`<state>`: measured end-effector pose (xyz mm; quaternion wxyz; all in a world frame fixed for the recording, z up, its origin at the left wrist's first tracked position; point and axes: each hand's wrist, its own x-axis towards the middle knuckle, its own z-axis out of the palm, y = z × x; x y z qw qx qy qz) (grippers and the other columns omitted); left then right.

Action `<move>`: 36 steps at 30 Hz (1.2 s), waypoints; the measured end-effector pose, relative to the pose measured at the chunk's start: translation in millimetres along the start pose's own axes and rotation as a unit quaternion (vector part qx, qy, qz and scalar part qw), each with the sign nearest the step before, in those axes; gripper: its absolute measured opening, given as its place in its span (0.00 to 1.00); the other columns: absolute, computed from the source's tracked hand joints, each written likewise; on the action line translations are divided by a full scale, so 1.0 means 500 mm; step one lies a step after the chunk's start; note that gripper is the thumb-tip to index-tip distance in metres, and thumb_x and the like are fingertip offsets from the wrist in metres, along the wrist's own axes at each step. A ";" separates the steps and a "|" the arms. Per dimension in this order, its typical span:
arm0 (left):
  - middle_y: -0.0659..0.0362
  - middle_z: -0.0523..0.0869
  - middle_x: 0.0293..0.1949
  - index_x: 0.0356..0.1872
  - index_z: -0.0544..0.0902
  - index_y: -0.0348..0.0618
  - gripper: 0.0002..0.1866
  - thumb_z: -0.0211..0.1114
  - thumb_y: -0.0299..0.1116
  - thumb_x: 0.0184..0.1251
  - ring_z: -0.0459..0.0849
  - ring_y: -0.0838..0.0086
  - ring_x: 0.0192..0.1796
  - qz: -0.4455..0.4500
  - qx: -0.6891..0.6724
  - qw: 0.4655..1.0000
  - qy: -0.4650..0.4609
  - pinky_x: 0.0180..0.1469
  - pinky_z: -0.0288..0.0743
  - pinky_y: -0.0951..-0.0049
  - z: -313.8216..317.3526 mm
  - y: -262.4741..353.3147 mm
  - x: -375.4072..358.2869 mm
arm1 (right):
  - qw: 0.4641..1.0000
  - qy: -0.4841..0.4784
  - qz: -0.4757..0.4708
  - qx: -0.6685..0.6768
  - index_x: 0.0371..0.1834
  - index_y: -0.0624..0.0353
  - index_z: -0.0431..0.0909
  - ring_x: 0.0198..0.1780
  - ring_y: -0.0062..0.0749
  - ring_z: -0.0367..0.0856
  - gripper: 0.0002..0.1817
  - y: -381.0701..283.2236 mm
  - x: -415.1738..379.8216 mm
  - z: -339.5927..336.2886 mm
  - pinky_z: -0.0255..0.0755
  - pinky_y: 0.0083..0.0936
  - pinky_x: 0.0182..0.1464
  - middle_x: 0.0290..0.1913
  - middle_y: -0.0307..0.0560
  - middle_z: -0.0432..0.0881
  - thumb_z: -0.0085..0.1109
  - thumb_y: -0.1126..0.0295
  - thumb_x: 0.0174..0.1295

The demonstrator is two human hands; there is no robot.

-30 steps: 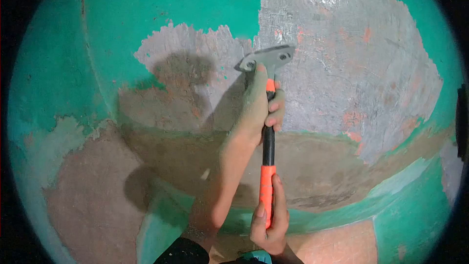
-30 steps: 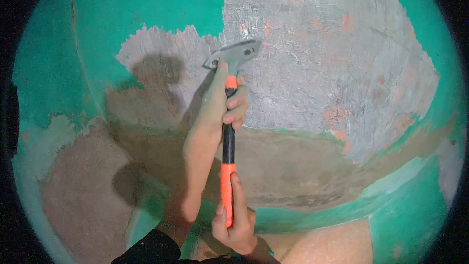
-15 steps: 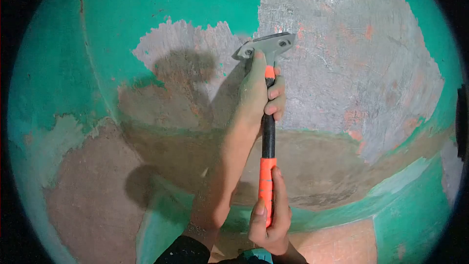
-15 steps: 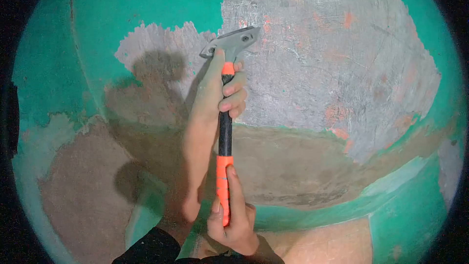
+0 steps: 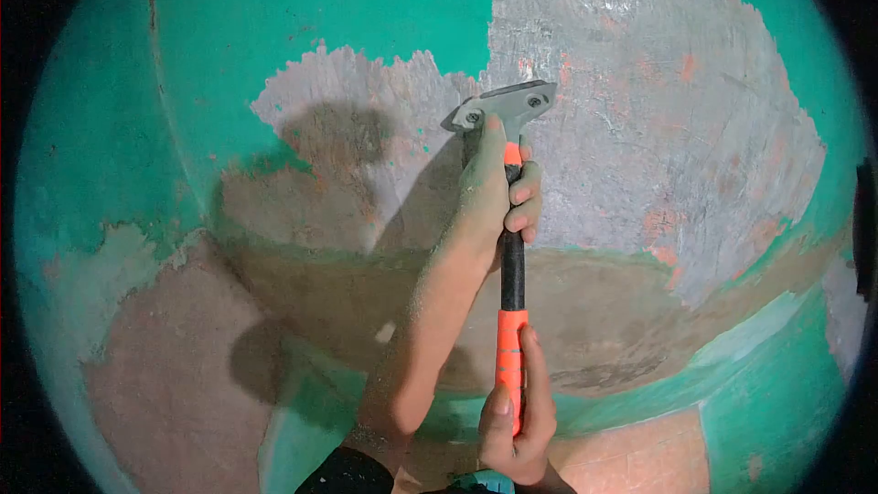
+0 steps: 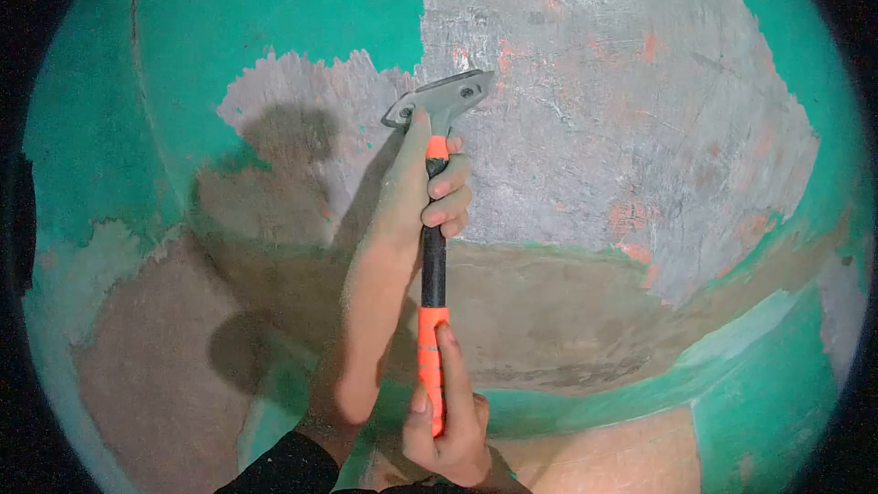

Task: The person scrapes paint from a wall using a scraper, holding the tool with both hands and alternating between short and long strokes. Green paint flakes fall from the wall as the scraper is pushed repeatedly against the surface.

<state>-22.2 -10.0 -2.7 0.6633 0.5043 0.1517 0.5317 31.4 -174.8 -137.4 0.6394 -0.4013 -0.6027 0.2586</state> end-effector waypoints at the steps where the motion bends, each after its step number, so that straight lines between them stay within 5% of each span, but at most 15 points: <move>1: 0.70 0.61 0.14 0.37 0.68 0.48 0.26 0.40 0.63 0.72 0.58 0.84 0.10 -0.004 -0.003 1.000 -0.017 0.14 0.60 0.79 -0.005 0.008 0.008 | 0.999 0.006 -0.033 -0.005 0.69 0.76 0.54 0.37 0.23 0.73 0.30 -0.004 0.003 0.005 0.70 0.20 0.43 0.62 0.63 0.70 0.42 0.68 0.68; 3: 0.69 0.62 0.14 0.36 0.67 0.48 0.27 0.39 0.63 0.72 0.59 0.83 0.11 -0.011 -0.004 0.999 -0.031 0.15 0.62 0.77 -0.007 0.014 0.012 | 0.995 0.017 -0.095 -0.016 0.69 0.76 0.54 0.38 0.23 0.74 0.30 -0.017 0.019 0.020 0.70 0.21 0.44 0.63 0.63 0.69 0.42 0.68 0.69; 4: 0.69 0.62 0.14 0.37 0.67 0.48 0.27 0.39 0.63 0.72 0.59 0.83 0.11 -0.012 -0.001 0.999 -0.030 0.15 0.62 0.77 -0.007 0.017 0.011 | 0.982 0.045 -0.170 -0.063 0.70 0.77 0.53 0.30 0.18 0.70 0.30 -0.001 0.028 0.027 0.69 0.18 0.37 0.62 0.63 0.70 0.42 0.68 0.69; 11: 0.69 0.62 0.14 0.37 0.67 0.48 0.26 0.40 0.63 0.72 0.60 0.83 0.11 -0.008 -0.003 1.000 -0.017 0.14 0.61 0.76 -0.006 0.010 0.015 | 0.995 0.041 -0.091 0.005 0.69 0.79 0.52 0.31 0.18 0.71 0.30 0.010 0.014 0.021 0.69 0.17 0.36 0.56 0.59 0.74 0.41 0.68 0.69; 15: 0.72 0.61 0.14 0.37 0.70 0.49 0.25 0.42 0.61 0.73 0.57 0.86 0.09 0.010 -0.023 1.000 -0.009 0.12 0.56 0.80 0.004 0.010 0.014 | 0.987 0.067 -0.141 -0.034 0.69 0.79 0.53 0.24 0.13 0.65 0.30 0.017 0.031 0.026 0.63 0.14 0.29 0.50 0.54 0.76 0.41 0.68 0.69; 22: 0.72 0.61 0.14 0.37 0.70 0.48 0.25 0.42 0.61 0.73 0.57 0.86 0.10 0.015 -0.006 1.000 0.003 0.12 0.56 0.80 0.010 0.021 0.014 | 0.981 0.074 -0.176 -0.040 0.68 0.80 0.54 0.27 0.15 0.67 0.30 0.006 0.047 0.031 0.66 0.16 0.34 0.52 0.58 0.76 0.41 0.68 0.68; 28: 0.70 0.62 0.14 0.37 0.67 0.47 0.25 0.41 0.61 0.73 0.59 0.83 0.10 0.012 0.013 1.000 -0.011 0.14 0.59 0.77 -0.003 0.010 0.013 | 0.993 0.036 -0.106 -0.020 0.69 0.79 0.53 0.22 0.13 0.63 0.31 0.025 0.020 0.020 0.61 0.14 0.26 0.40 0.49 0.78 0.42 0.68 0.68; 30: 0.69 0.63 0.15 0.36 0.67 0.48 0.26 0.40 0.63 0.72 0.60 0.82 0.10 0.007 0.008 1.000 -0.007 0.14 0.59 0.76 0.008 0.030 0.028 | 0.986 0.060 -0.152 -0.037 0.70 0.79 0.52 0.21 0.13 0.63 0.31 0.017 0.046 0.030 0.61 0.14 0.26 0.36 0.46 0.77 0.42 0.69 0.68; 36: 0.69 0.63 0.15 0.36 0.67 0.48 0.26 0.39 0.62 0.72 0.60 0.83 0.11 -0.013 0.020 1.000 0.000 0.14 0.60 0.76 -0.002 0.005 0.010 | 0.993 0.035 -0.114 -0.027 0.70 0.77 0.50 0.20 0.13 0.63 0.30 0.031 0.020 0.020 0.61 0.14 0.25 0.35 0.44 0.77 0.39 0.70 0.68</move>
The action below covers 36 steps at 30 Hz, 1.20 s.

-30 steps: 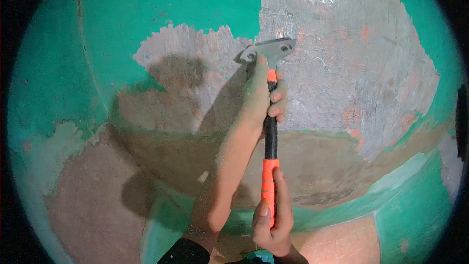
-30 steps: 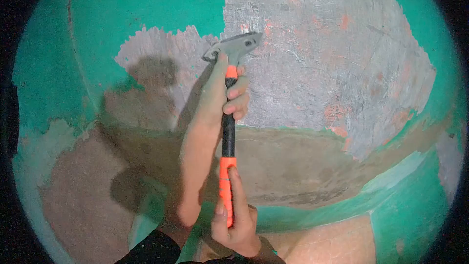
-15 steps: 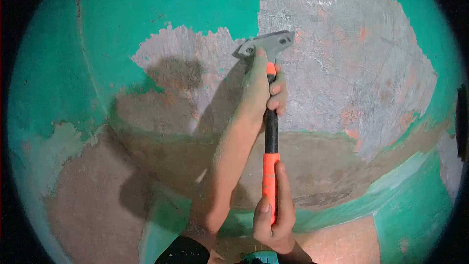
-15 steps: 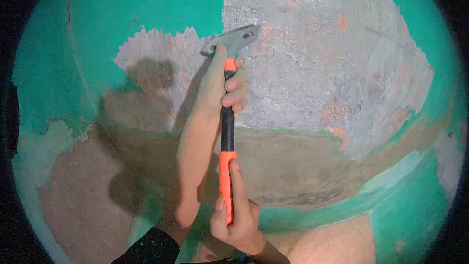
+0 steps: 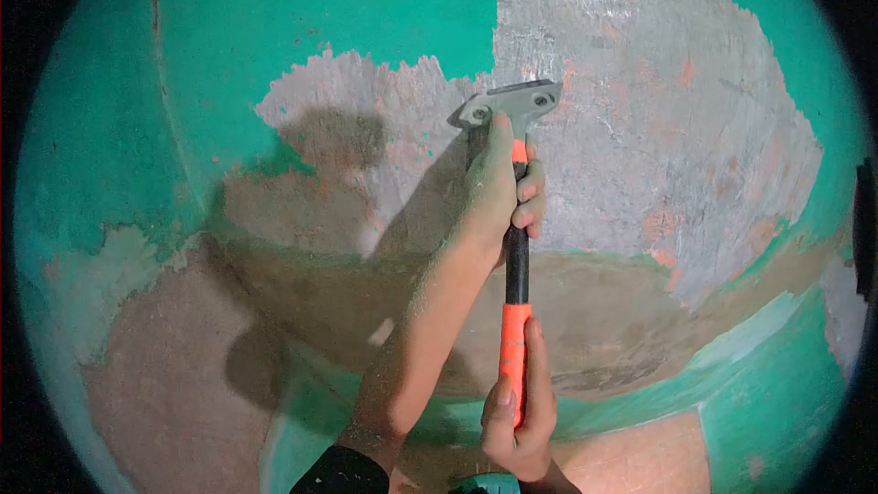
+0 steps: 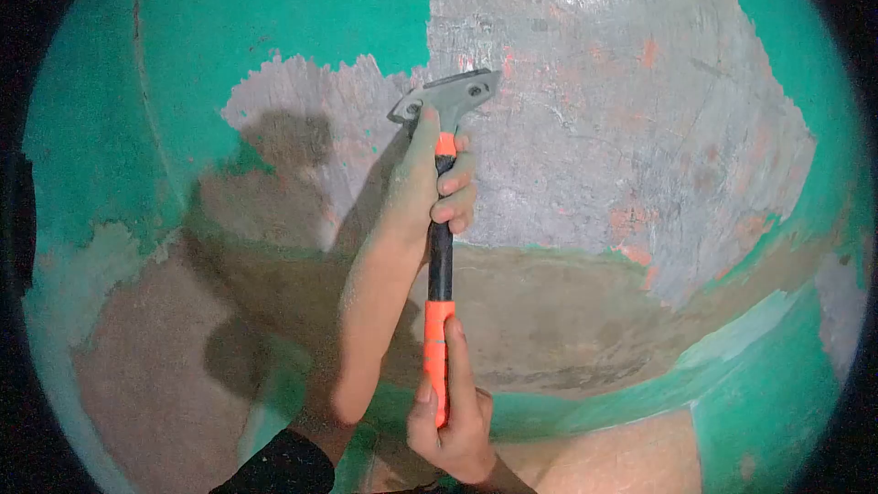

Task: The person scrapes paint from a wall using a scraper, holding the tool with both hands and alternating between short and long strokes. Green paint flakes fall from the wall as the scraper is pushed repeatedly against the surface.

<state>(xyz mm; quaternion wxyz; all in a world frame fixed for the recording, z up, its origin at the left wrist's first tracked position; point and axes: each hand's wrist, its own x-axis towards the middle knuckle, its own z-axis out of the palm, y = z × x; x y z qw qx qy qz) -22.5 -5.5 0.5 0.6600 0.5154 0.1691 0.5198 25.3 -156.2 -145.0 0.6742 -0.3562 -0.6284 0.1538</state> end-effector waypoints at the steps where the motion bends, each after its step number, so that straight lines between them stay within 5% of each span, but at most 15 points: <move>1: 0.69 0.63 0.15 0.37 0.67 0.48 0.26 0.39 0.62 0.73 0.60 0.83 0.11 0.019 0.005 1.000 -0.013 0.14 0.60 0.76 0.002 0.007 0.007 | 1.000 0.004 -0.010 -0.003 0.71 0.77 0.50 0.20 0.12 0.63 0.30 0.000 0.004 0.001 0.60 0.14 0.24 0.35 0.45 0.77 0.39 0.70 0.68; 6: 0.69 0.63 0.15 0.38 0.66 0.47 0.26 0.38 0.62 0.73 0.60 0.82 0.11 0.038 -0.002 0.999 -0.033 0.14 0.60 0.76 0.007 0.033 0.026 | 0.999 0.020 -0.043 -0.011 0.71 0.76 0.50 0.19 0.12 0.64 0.30 -0.005 0.030 0.012 0.60 0.13 0.22 0.32 0.42 0.76 0.39 0.70 0.69; 11: 0.69 0.63 0.15 0.38 0.66 0.47 0.25 0.37 0.61 0.74 0.59 0.82 0.11 0.019 0.006 1.000 -0.023 0.14 0.60 0.76 0.000 0.008 0.008 | 1.000 -0.016 0.022 -0.004 0.69 0.77 0.52 0.25 0.31 0.80 0.32 -0.011 0.005 -0.005 0.74 0.24 0.29 0.56 0.68 0.75 0.46 0.77 0.61; 15: 0.68 0.62 0.15 0.38 0.66 0.47 0.25 0.37 0.60 0.74 0.59 0.82 0.11 0.039 -0.001 0.998 -0.039 0.14 0.60 0.76 0.003 0.031 0.024 | 1.000 -0.001 -0.001 -0.004 0.70 0.76 0.52 0.25 0.30 0.79 0.33 -0.019 0.025 0.006 0.74 0.23 0.29 0.54 0.67 0.77 0.46 0.77 0.61; 20: 0.68 0.63 0.15 0.38 0.66 0.46 0.25 0.38 0.60 0.74 0.61 0.82 0.12 0.004 0.014 1.000 -0.017 0.16 0.61 0.76 -0.015 -0.002 -0.001 | 1.000 0.020 -0.010 -0.010 0.72 0.73 0.51 0.19 0.11 0.63 0.29 -0.007 0.007 0.021 0.59 0.13 0.22 0.26 0.37 0.72 0.39 0.71 0.69; 23: 0.68 0.63 0.15 0.38 0.65 0.46 0.25 0.38 0.60 0.74 0.61 0.82 0.12 0.062 0.011 0.998 -0.025 0.16 0.61 0.75 0.010 0.046 0.029 | 0.999 0.035 -0.031 -0.021 0.71 0.73 0.52 0.19 0.11 0.63 0.29 -0.027 0.037 0.026 0.59 0.13 0.23 0.26 0.36 0.72 0.39 0.71 0.70; 28: 0.70 0.62 0.16 0.38 0.68 0.46 0.24 0.42 0.59 0.74 0.59 0.84 0.12 0.034 0.009 0.999 -0.019 0.16 0.59 0.78 -0.001 0.021 0.000 | 0.999 0.041 -0.014 -0.020 0.71 0.73 0.52 0.19 0.11 0.63 0.29 -0.005 0.008 0.036 0.59 0.13 0.23 0.24 0.34 0.71 0.38 0.69 0.70; 32: 0.70 0.62 0.16 0.37 0.68 0.46 0.24 0.42 0.59 0.74 0.59 0.84 0.12 0.070 0.019 0.997 -0.021 0.16 0.59 0.78 0.009 0.046 0.030 | 0.999 0.015 0.000 -0.033 0.72 0.72 0.51 0.25 0.24 0.77 0.32 -0.008 0.040 0.025 0.71 0.21 0.28 0.39 0.53 0.81 0.44 0.77 0.63; 36: 0.70 0.62 0.16 0.37 0.69 0.46 0.24 0.43 0.58 0.74 0.60 0.84 0.12 0.056 0.009 0.998 -0.002 0.15 0.58 0.78 0.029 0.060 0.034 | 1.000 0.028 0.013 -0.002 0.71 0.73 0.52 0.24 0.24 0.77 0.32 -0.014 0.054 0.017 0.71 0.20 0.28 0.39 0.53 0.81 0.44 0.77 0.63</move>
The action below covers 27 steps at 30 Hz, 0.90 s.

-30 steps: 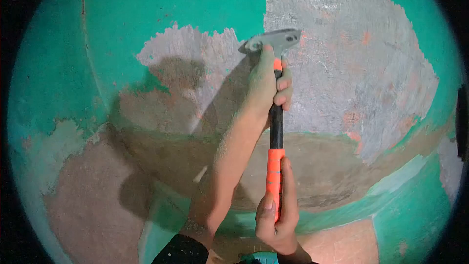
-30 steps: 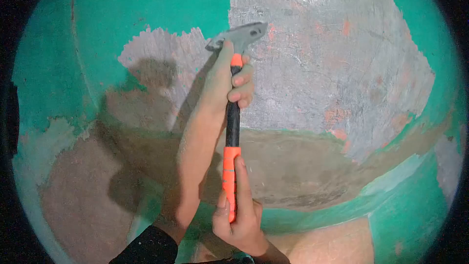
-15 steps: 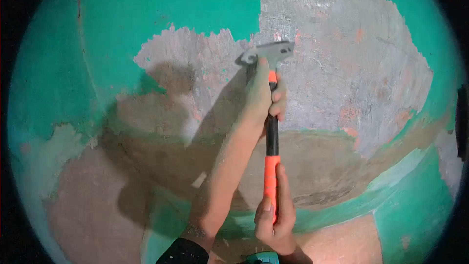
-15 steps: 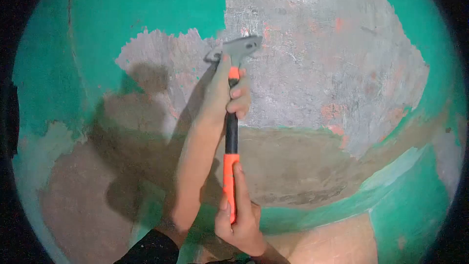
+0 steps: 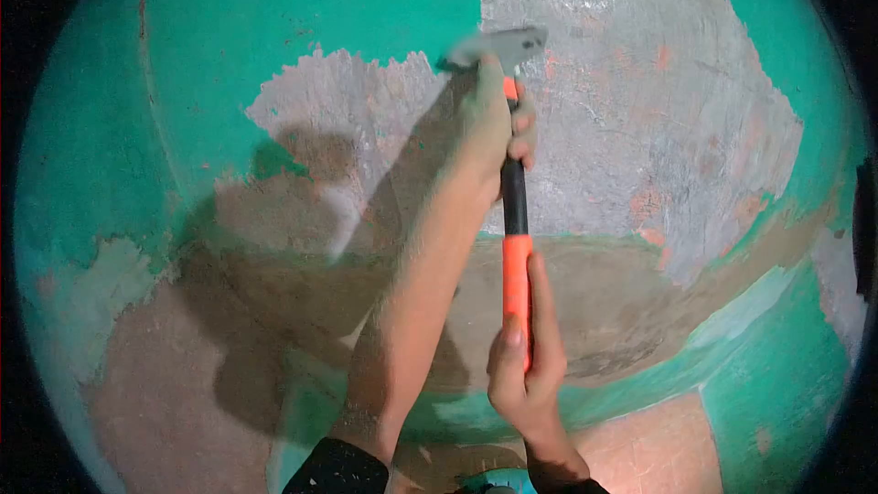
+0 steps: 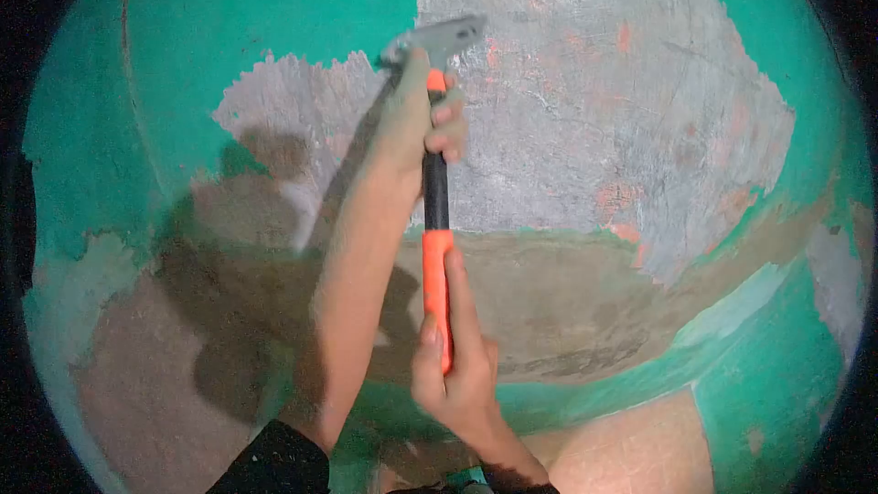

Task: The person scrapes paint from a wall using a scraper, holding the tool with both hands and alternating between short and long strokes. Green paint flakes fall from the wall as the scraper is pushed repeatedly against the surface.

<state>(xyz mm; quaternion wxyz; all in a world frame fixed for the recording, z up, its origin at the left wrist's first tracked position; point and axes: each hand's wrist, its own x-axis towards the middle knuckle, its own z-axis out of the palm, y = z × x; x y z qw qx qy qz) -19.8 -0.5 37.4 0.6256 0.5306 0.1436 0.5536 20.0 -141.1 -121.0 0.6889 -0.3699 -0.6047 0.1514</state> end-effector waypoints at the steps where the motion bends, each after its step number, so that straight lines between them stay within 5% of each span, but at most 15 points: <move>1: 0.70 0.63 0.16 0.37 0.69 0.46 0.24 0.43 0.58 0.74 0.60 0.84 0.12 -0.013 0.003 1.000 0.004 0.15 0.58 0.78 -0.005 -0.014 -0.011 | 1.000 -0.002 -0.005 -0.002 0.71 0.74 0.52 0.24 0.24 0.77 0.32 0.001 -0.013 -0.004 0.71 0.20 0.28 0.40 0.54 0.81 0.44 0.77 0.62; 10: 0.71 0.62 0.15 0.37 0.68 0.47 0.23 0.43 0.58 0.74 0.59 0.85 0.10 0.000 -0.029 1.000 -0.003 0.14 0.59 0.79 0.002 -0.013 -0.003 | 0.998 0.004 -0.047 -0.048 0.71 0.75 0.53 0.25 0.22 0.77 0.32 -0.031 0.002 -0.012 0.72 0.19 0.29 0.42 0.58 0.81 0.45 0.77 0.61; 14: 0.71 0.62 0.15 0.38 0.68 0.47 0.22 0.44 0.57 0.74 0.59 0.85 0.11 -0.013 -0.029 0.999 0.014 0.14 0.58 0.80 -0.004 -0.026 -0.013 | 0.999 -0.030 0.017 -0.029 0.70 0.74 0.53 0.25 0.25 0.77 0.32 -0.036 -0.027 -0.034 0.72 0.20 0.29 0.37 0.55 0.81 0.46 0.74 0.63; 23: 0.71 0.63 0.16 0.40 0.68 0.43 0.22 0.44 0.54 0.75 0.59 0.85 0.12 -0.002 -0.024 1.000 -0.012 0.16 0.58 0.80 -0.003 -0.019 -0.022 | 0.996 0.005 -0.070 -0.056 0.71 0.73 0.53 0.24 0.25 0.76 0.31 -0.023 -0.006 -0.008 0.71 0.20 0.28 0.39 0.55 0.80 0.44 0.75 0.64; 27: 0.71 0.63 0.17 0.40 0.69 0.44 0.22 0.44 0.54 0.75 0.59 0.86 0.12 0.017 -0.029 0.999 -0.027 0.17 0.59 0.80 0.008 0.012 0.002 | 0.999 0.009 -0.043 -0.002 0.71 0.74 0.52 0.21 0.14 0.67 0.29 -0.046 0.015 0.004 0.61 0.13 0.25 0.33 0.43 0.76 0.40 0.72 0.68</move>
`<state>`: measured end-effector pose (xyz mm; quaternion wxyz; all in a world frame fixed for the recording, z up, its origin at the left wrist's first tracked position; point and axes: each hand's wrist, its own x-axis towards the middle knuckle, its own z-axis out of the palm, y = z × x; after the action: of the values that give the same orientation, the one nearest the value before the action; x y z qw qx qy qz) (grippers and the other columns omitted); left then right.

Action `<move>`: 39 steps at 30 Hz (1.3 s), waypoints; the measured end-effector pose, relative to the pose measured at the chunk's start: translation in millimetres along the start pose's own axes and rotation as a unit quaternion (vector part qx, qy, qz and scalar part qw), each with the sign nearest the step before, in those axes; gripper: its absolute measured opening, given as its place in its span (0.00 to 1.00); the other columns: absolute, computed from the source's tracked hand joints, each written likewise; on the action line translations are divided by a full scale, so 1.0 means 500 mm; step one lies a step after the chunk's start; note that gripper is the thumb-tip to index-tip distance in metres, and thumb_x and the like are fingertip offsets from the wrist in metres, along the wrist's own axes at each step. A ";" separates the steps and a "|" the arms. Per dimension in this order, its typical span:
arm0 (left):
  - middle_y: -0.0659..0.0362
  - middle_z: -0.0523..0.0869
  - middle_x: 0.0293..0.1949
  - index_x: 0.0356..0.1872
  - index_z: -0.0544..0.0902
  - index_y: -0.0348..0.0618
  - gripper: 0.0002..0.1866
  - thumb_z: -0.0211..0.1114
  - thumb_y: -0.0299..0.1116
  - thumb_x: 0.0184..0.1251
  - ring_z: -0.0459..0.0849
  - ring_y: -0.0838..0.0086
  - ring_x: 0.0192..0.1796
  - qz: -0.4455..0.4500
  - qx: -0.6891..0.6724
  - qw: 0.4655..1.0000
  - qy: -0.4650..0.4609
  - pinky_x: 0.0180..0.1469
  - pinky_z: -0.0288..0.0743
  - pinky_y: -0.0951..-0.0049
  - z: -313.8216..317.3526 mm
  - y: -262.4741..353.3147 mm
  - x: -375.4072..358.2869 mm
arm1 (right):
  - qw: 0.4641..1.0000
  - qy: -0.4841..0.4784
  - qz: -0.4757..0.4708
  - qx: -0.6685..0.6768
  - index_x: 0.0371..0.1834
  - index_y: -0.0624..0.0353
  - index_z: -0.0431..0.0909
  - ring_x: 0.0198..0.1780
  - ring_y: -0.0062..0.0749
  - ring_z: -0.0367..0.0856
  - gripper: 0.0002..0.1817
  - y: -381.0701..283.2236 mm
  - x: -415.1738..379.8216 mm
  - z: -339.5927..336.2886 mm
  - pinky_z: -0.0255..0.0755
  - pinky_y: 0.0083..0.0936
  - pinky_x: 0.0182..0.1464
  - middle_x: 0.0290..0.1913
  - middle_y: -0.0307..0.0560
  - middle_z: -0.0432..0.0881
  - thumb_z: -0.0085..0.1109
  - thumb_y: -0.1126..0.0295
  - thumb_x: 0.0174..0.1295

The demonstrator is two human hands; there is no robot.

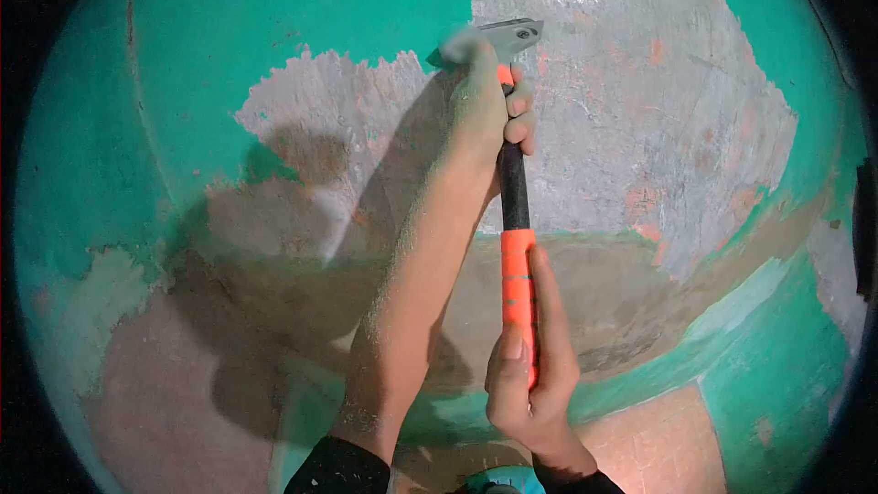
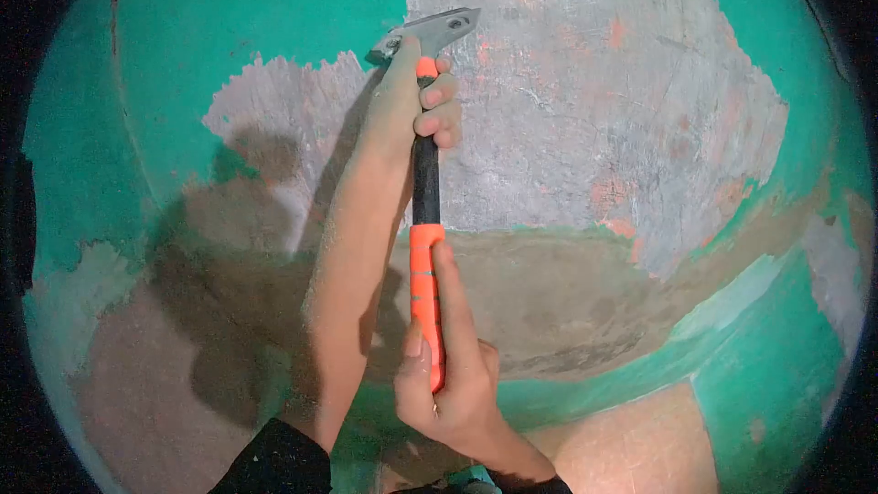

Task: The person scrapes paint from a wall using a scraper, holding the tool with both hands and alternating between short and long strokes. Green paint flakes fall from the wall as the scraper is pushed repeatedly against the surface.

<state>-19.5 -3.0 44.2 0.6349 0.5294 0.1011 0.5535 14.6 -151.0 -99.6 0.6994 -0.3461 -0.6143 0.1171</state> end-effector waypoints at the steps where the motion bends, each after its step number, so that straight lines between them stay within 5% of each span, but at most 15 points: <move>1: 0.71 0.63 0.17 0.40 0.69 0.44 0.21 0.44 0.54 0.75 0.59 0.86 0.12 0.000 0.001 1.000 0.010 0.17 0.59 0.80 0.003 0.000 -0.007 | 1.000 -0.003 0.018 0.017 0.71 0.74 0.52 0.22 0.13 0.67 0.29 -0.002 -0.001 -0.001 0.61 0.13 0.25 0.35 0.44 0.75 0.40 0.72 0.68; 4: 0.71 0.63 0.17 0.40 0.68 0.44 0.21 0.44 0.54 0.75 0.60 0.86 0.13 -0.019 0.008 1.000 0.019 0.17 0.59 0.80 -0.010 -0.016 -0.028 | 0.999 -0.014 0.029 0.000 0.71 0.73 0.53 0.25 0.22 0.76 0.31 0.009 -0.024 -0.010 0.71 0.19 0.28 0.47 0.61 0.80 0.45 0.75 0.64; 6: 0.70 0.63 0.17 0.40 0.68 0.45 0.21 0.44 0.54 0.75 0.60 0.86 0.13 -0.014 0.012 1.000 0.012 0.17 0.59 0.80 -0.008 -0.011 -0.018 | 0.999 0.002 -0.029 -0.045 0.71 0.73 0.53 0.25 0.21 0.76 0.31 0.013 -0.018 -0.003 0.71 0.19 0.28 0.47 0.60 0.80 0.45 0.75 0.64; 11: 0.70 0.63 0.17 0.39 0.69 0.45 0.21 0.44 0.55 0.75 0.60 0.86 0.13 -0.004 0.011 1.000 0.021 0.17 0.59 0.79 0.007 0.011 -0.004 | 0.999 -0.015 0.046 0.016 0.71 0.72 0.53 0.25 0.21 0.75 0.31 -0.011 -0.002 -0.016 0.70 0.18 0.29 0.34 0.51 0.79 0.44 0.75 0.64; 19: 0.67 0.65 0.16 0.33 0.67 0.47 0.24 0.39 0.57 0.74 0.62 0.80 0.12 0.038 0.059 0.997 0.011 0.16 0.63 0.74 0.016 0.037 0.039 | 1.000 0.008 0.022 -0.021 0.72 0.69 0.52 0.24 0.20 0.72 0.32 -0.005 0.043 0.000 0.68 0.18 0.28 0.28 0.46 0.74 0.44 0.77 0.63; 22: 0.70 0.63 0.16 0.38 0.68 0.46 0.21 0.42 0.55 0.76 0.60 0.85 0.13 0.001 0.027 1.000 0.007 0.16 0.59 0.80 0.012 0.011 0.012 | 0.999 -0.006 0.040 0.005 0.72 0.70 0.52 0.24 0.19 0.72 0.32 -0.016 0.009 -0.018 0.68 0.18 0.28 0.27 0.46 0.74 0.44 0.77 0.63; 29: 0.70 0.63 0.17 0.38 0.69 0.46 0.20 0.43 0.53 0.75 0.60 0.85 0.13 -0.004 0.003 1.000 0.029 0.17 0.60 0.79 0.024 0.018 0.014 | 1.000 -0.011 0.015 0.006 0.71 0.73 0.53 0.25 0.19 0.74 0.31 -0.051 0.028 -0.031 0.70 0.18 0.29 0.46 0.57 0.79 0.44 0.77 0.62; 32: 0.70 0.64 0.17 0.38 0.69 0.46 0.19 0.43 0.52 0.75 0.59 0.84 0.13 -0.014 0.009 0.999 0.042 0.17 0.60 0.79 0.015 -0.001 -0.007 | 1.000 -0.010 0.029 -0.003 0.70 0.74 0.54 0.25 0.20 0.74 0.31 -0.001 -0.002 -0.027 0.70 0.19 0.29 0.46 0.57 0.79 0.44 0.76 0.63; 34: 0.69 0.64 0.18 0.38 0.69 0.45 0.19 0.44 0.52 0.75 0.59 0.84 0.13 0.004 0.014 0.999 0.036 0.17 0.59 0.79 0.015 0.001 0.002 | 0.997 0.015 -0.050 -0.056 0.71 0.72 0.54 0.22 0.12 0.66 0.28 0.017 0.009 -0.012 0.62 0.13 0.25 0.44 0.47 0.79 0.40 0.72 0.69; 39: 0.69 0.64 0.18 0.38 0.68 0.45 0.19 0.44 0.52 0.75 0.59 0.84 0.13 0.020 0.005 0.999 0.043 0.16 0.57 0.79 0.034 0.031 0.026 | 1.000 0.004 0.001 -0.027 0.72 0.70 0.54 0.21 0.10 0.64 0.28 -0.019 0.038 -0.024 0.60 0.12 0.24 0.32 0.39 0.76 0.40 0.69 0.70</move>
<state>-11.7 -4.6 69.3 0.6160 0.5099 0.1202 0.5883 27.6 -151.2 -79.0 0.6922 -0.3658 -0.6141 0.0992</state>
